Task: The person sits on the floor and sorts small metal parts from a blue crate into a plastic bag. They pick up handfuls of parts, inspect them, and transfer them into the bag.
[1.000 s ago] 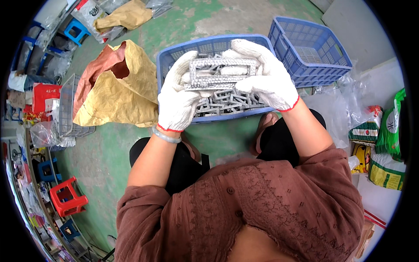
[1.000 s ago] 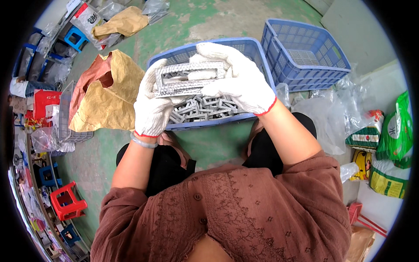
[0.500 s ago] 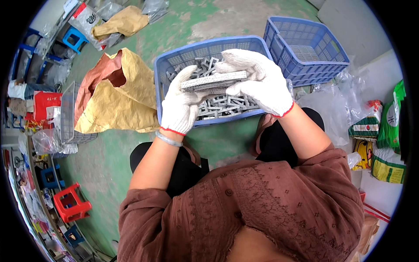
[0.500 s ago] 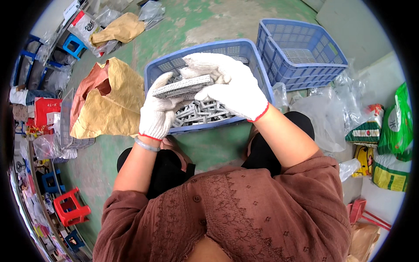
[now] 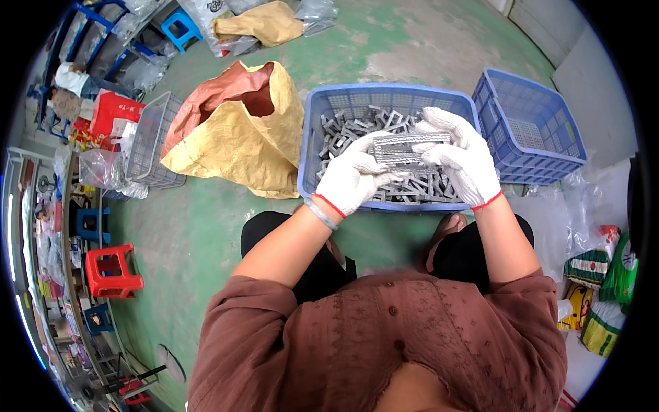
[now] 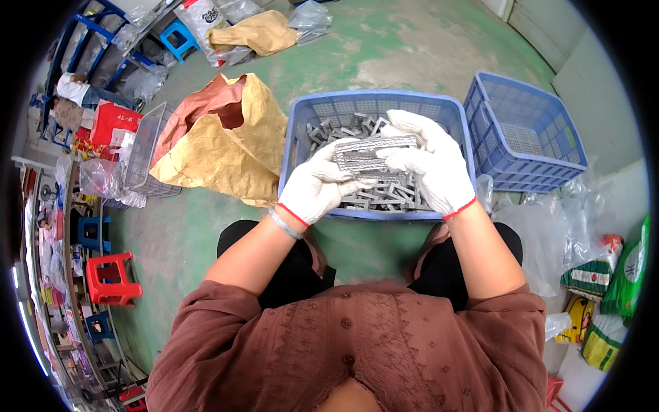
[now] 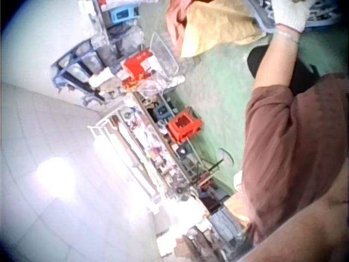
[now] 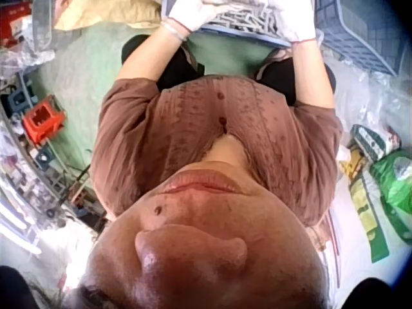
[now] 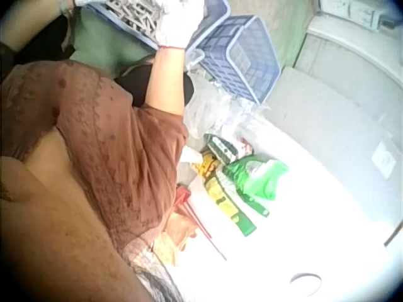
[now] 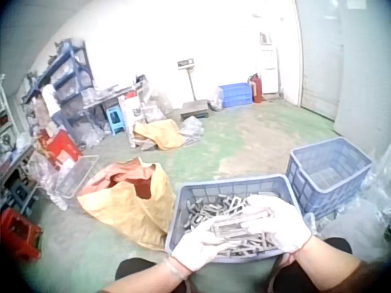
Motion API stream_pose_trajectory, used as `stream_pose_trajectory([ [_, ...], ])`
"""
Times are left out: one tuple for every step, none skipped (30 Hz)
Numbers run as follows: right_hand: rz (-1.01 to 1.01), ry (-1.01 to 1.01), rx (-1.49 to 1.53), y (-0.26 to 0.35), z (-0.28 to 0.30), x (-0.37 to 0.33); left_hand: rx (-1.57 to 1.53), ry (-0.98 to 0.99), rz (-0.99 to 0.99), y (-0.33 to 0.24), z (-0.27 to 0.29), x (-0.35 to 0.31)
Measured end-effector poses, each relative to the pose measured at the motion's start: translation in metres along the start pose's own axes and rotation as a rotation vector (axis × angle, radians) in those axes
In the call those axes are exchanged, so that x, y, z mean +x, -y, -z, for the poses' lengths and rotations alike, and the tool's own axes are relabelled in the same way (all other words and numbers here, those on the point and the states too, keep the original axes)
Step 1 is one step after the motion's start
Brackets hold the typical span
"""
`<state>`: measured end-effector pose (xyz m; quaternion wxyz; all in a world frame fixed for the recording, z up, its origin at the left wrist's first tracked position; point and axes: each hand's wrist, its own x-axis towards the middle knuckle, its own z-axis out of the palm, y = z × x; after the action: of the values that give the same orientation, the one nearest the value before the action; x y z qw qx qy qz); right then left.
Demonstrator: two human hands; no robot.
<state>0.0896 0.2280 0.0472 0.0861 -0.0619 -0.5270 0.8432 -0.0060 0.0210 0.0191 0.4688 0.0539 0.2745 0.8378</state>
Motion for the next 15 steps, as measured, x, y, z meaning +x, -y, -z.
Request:
stream_pose_trajectory([
  [-0.001,0.007,0.014,-0.002,0.000,0.002,-0.040,0.031,0.009,-0.001,0.002,0.001],
  [-0.005,0.011,0.026,-0.004,0.001,0.002,-0.085,0.063,0.020,-0.002,0.002,0.002],
  [-0.009,0.015,0.038,-0.005,0.001,0.003,-0.103,0.084,0.027,-0.003,0.001,0.003],
  [-0.020,0.010,0.025,-0.004,0.000,0.004,-0.122,0.105,0.035,-0.005,-0.002,0.004],
  [-0.030,0.003,0.014,-0.003,0.000,0.004,-0.138,0.125,0.045,-0.006,-0.005,0.003],
  [-0.040,-0.005,0.003,-0.003,-0.001,0.005,-0.147,0.104,0.030,-0.006,-0.005,0.002],
  [-0.056,0.011,-0.013,-0.002,0.000,0.005,-0.156,0.084,0.015,-0.005,-0.005,0.000],
  [-0.071,0.026,-0.028,-0.003,0.002,0.006,-0.164,0.063,0.001,-0.004,-0.005,-0.001],
  [-0.086,0.041,-0.044,-0.003,0.004,0.006,-0.048,0.036,0.000,-0.002,-0.006,-0.001],
  [-0.044,0.061,-0.165,-0.002,0.003,0.005,0.068,0.008,-0.002,0.002,-0.008,0.000],
  [0.000,0.077,-0.287,0.001,0.003,0.005,0.185,-0.018,-0.002,0.004,-0.009,0.001],
  [0.045,0.093,-0.408,0.003,0.002,0.004,0.222,-0.052,-0.021,0.003,-0.011,0.001],
  [0.066,0.083,-0.582,0.005,0.000,0.004,0.259,-0.087,-0.041,0.000,-0.014,0.000],
  [0.168,0.081,-0.741,0.005,0.000,0.004,0.299,-0.122,-0.057,-0.003,-0.018,-0.001],
  [0.271,0.078,-0.900,0.004,0.001,0.005,0.309,-0.129,-0.065,-0.010,-0.023,-0.001],
])
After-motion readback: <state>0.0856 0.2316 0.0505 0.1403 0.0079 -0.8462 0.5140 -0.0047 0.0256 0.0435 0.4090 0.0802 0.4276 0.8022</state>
